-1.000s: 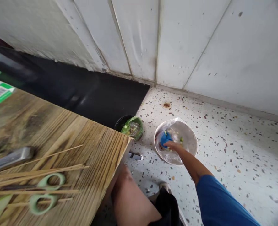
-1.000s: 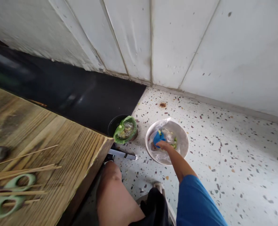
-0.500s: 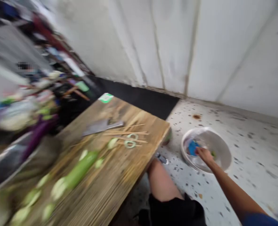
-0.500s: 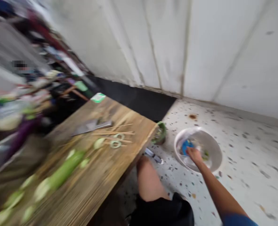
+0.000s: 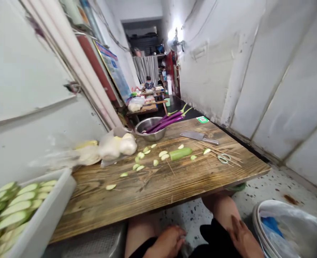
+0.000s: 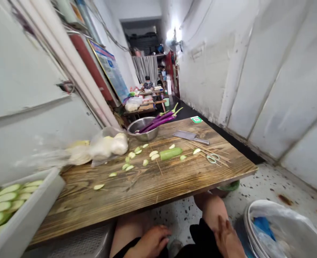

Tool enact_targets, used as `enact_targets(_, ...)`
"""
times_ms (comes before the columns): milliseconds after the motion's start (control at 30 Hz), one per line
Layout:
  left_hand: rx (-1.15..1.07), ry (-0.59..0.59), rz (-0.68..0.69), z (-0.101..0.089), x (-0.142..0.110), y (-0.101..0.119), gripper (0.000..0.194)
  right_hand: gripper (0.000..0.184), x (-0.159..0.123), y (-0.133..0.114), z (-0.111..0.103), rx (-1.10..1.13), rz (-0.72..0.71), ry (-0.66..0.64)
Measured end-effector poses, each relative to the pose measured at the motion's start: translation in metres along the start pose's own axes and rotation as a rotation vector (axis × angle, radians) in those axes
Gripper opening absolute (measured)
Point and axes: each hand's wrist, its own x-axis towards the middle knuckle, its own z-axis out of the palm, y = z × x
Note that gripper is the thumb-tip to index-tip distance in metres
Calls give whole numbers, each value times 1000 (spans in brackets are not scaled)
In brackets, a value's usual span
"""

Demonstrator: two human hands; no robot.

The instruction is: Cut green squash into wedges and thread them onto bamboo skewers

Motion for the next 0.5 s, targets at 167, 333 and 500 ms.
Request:
enact_targets(167, 4, 147, -54, 11, -38, -24, 33, 33, 16, -64, -85, 34, -206, -160)
enact_targets(333, -59, 254, -120, 18, -55, -49, 35, 33, 61, -142, -135, -114, -394, 118)
enact_targets(500, -200, 263, -155, -7, -68, -47, 35, 28, 111, -227, -96, -217, -599, -70)
